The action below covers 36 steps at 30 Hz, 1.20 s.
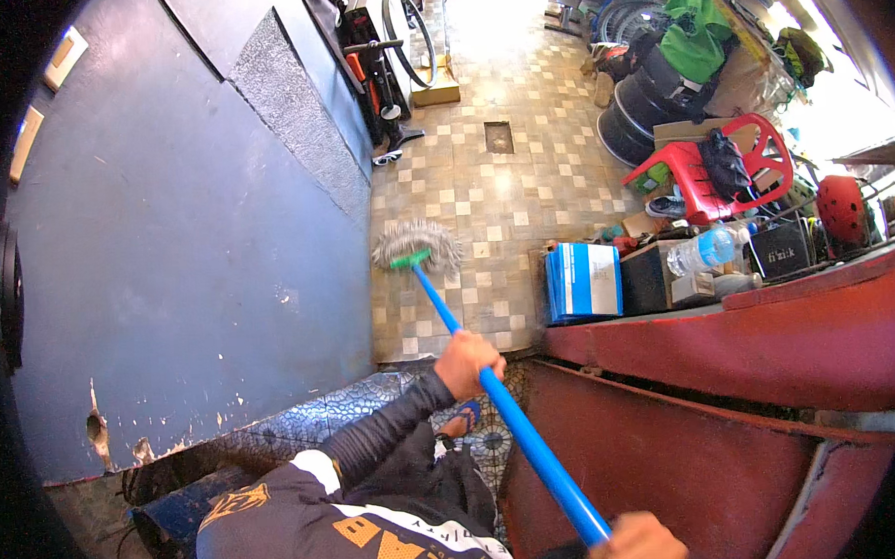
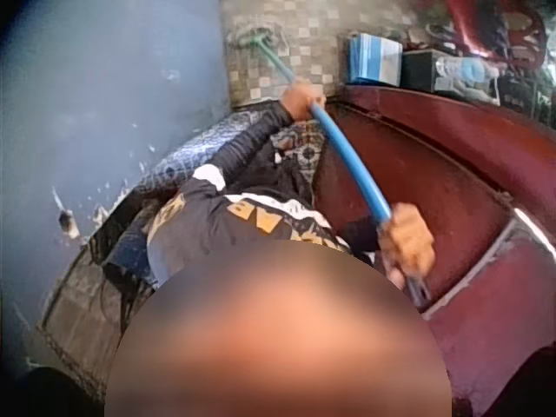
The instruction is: The person mops a tiled floor in a bicycle repair shop using a blue-handled mop. They move the mop back and forth across the floor, occasionally picking up a pink bottle and pouring liquid onto the floor before continuing to mop.
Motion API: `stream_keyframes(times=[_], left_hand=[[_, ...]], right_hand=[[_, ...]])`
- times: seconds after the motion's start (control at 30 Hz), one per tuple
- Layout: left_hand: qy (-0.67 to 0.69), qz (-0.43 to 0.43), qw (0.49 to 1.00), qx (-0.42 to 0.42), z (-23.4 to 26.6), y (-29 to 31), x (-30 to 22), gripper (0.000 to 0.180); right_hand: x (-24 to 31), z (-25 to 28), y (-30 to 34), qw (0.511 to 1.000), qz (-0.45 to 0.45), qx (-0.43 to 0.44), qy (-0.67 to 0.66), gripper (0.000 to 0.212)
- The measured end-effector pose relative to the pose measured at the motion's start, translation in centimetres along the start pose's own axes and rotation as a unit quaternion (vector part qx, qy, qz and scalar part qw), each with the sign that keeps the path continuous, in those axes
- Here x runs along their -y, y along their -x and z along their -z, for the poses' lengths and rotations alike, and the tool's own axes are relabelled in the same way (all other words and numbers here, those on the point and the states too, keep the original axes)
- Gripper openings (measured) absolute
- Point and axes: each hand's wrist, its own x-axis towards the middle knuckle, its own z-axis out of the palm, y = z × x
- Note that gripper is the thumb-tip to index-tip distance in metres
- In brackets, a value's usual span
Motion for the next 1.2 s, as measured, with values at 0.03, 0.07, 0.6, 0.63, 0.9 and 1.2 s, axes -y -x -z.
stream_keyframes(times=[0.03, 0.07, 0.6, 0.63, 0.9, 1.2], left_hand=[[-0.008, 0.01, 1.0, 0.002, 0.5, -0.4, 3.0, 0.011], [-0.022, 0.009, 1.0, -0.017, 1.0, -1.0, 6.2, 0.011], [-0.055, 0.015, 0.994, -0.096, -0.9, 9.9, -2.2, 0.029], [-0.059, 0.006, 0.993, -0.098, -1.1, 12.7, -5.8, 0.03], [0.061, 0.002, 0.997, -0.036, -5.5, 22.9, -21.6, 0.026], [0.183, -0.186, 0.954, 0.15, -14.2, 14.4, -25.3, 0.014]], right_hand=[[-2.4, -0.7, 1.2, 0.999, 0.011, -0.048, 0.015, 0.034], [-5.2, -1.0, 2.1, 0.999, -0.003, -0.043, 0.025, 0.033], [3.6, -6.8, 9.9, 0.997, -0.047, -0.063, -0.008, 0.032], [7.0, -7.8, 10.9, 0.996, -0.051, -0.069, -0.013, 0.029], [23.3, -12.7, 16.8, 0.977, -0.053, -0.189, 0.084, 0.038], [26.5, -16.3, 18.5, 0.93, -0.03, -0.165, 0.327, 0.026]])
